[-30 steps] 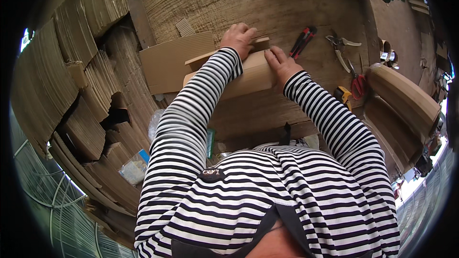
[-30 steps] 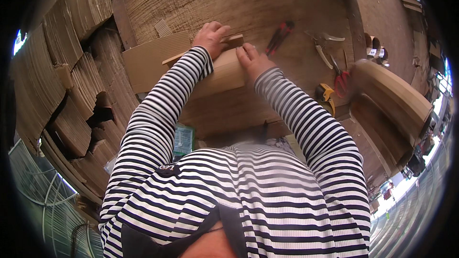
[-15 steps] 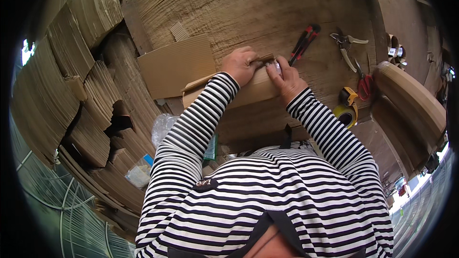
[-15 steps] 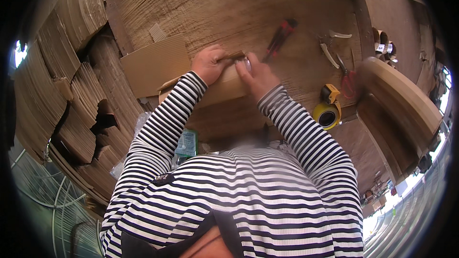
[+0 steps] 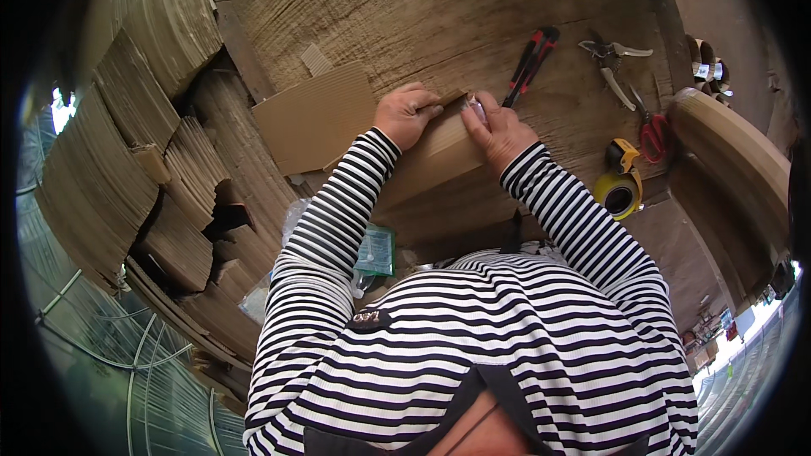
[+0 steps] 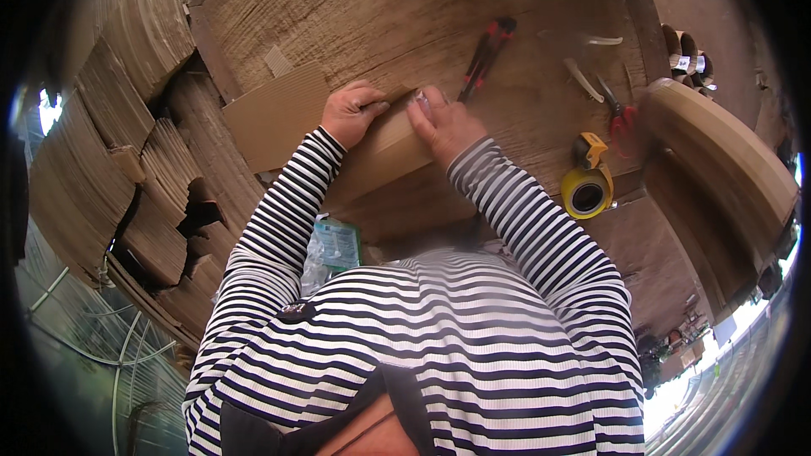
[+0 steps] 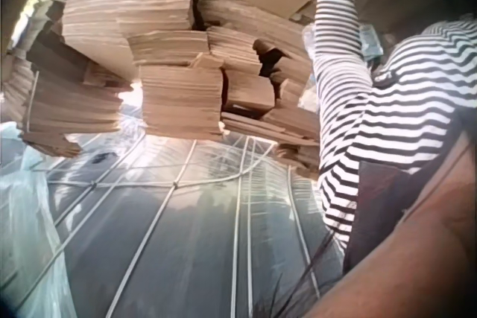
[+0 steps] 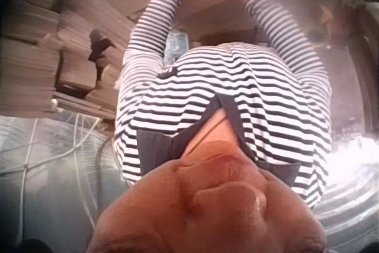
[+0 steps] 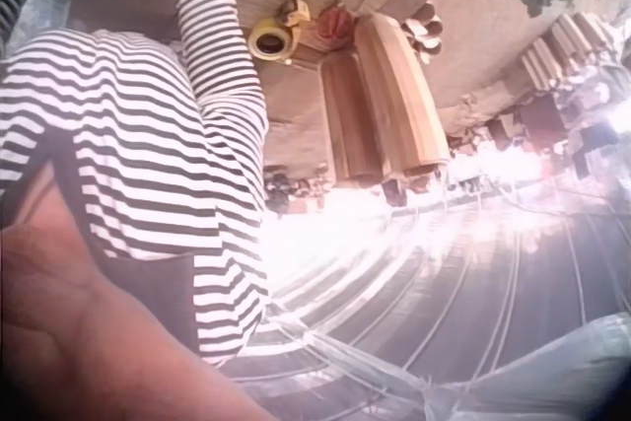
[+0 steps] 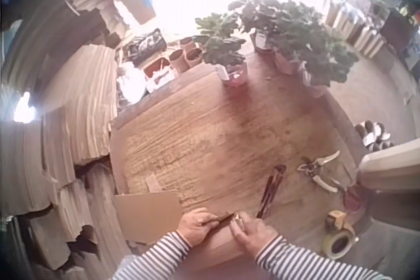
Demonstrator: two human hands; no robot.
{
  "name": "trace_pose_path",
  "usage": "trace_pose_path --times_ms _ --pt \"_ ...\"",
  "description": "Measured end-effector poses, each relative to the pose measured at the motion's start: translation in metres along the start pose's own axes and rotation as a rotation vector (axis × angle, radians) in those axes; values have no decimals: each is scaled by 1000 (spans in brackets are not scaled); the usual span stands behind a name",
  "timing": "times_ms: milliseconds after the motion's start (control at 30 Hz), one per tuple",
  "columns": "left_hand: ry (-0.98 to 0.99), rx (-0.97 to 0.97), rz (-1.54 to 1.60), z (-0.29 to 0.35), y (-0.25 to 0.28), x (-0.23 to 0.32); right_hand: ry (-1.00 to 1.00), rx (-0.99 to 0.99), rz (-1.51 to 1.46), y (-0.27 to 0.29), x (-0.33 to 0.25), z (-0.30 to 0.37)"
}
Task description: The person rolls and tapes cardboard sheets into cylindrical planters, places soil into the cylinders, and inserts small potted plants. They repeatedly handle cardboard, tape, soil, and plants to assemble multiple units on a workbench.
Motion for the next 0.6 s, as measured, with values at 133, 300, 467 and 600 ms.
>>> trace_pose_path --times_ms 133,300,467,600 --pt "-87 61 -308 11 -4 32 -35 -50 22 -4 1 -2" --pt "153 -63 -475 18 -16 50 -99 -217 14 -10 7 -18" --pt "220 -26 -439 31 -21 56 5 -246 -127 2 13 -9" --pt "229 24 -402 37 -26 51 -142 -553 6 23 -5 -18"
Point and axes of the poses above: each hand's wrist, its own z-axis away from the middle knuckle, its own y-axis out of the back of the hand, x = y × z, the point moved 7 cm from there along -z, towards the middle knuckle, and after that the axes turned 15 degrees about -x, right-handed, at the moved point
